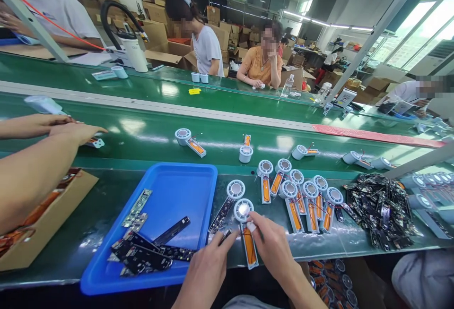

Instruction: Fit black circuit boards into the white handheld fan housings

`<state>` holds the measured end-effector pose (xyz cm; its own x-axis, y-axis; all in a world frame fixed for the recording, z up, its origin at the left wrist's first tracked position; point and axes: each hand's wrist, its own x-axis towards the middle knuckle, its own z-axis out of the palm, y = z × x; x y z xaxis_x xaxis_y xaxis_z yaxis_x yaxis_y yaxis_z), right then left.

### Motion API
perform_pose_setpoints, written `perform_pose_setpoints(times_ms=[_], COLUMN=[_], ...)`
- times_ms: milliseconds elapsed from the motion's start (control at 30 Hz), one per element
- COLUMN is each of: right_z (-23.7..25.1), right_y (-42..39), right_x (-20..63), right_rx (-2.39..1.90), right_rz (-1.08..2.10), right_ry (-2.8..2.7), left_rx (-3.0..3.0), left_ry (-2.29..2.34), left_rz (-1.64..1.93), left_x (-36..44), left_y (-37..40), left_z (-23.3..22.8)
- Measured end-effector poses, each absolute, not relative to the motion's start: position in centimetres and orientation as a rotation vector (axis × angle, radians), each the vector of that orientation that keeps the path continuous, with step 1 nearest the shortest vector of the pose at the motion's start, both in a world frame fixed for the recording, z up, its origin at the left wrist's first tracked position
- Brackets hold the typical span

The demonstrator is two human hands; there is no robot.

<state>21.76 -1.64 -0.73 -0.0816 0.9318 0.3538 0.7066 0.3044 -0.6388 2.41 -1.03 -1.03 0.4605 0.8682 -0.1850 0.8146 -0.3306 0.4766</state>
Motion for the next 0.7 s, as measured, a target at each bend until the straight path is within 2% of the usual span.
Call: perform_pose_setpoints(times_ms=[100, 167, 300, 400, 533, 700], right_z=[-1.1, -0.7, 0.9, 1.1, 0.2, 0.3], right_y=[-1.2, -0.8, -0.3, -0.2, -0.1, 0.0], right_x=[20.6, 20.1, 20.3, 20.5, 20.2, 20.0], right_rx=[-1.417, -1.365, -1.253, -1.337, -1.401, -1.374], right_rz=[0.479, 0.594, 0.803, 0.954, 1.201, 1.234], right_ry=[-1.787, -1.763, -1.754, -1.584, -1.259, -1.236], left_rx=[2.312, 2.289, 2.004, 1.655, 1.330, 1.317], left_ry=[1.409, 1.398, 1.341, 1.380, 1.329, 1.318], left_rz=[0.047, 0.113, 0.511, 0.746, 0.771, 0.771], left_x=[3.0, 3.1, 2.6, 2.3, 2.0, 2.2], left_y=[-1.4, -1.4, -1.2, -1.0, -0.7, -0.5], left_z=[-0.7, -0.7, -1.6, -3.0, -4.0, -2.7])
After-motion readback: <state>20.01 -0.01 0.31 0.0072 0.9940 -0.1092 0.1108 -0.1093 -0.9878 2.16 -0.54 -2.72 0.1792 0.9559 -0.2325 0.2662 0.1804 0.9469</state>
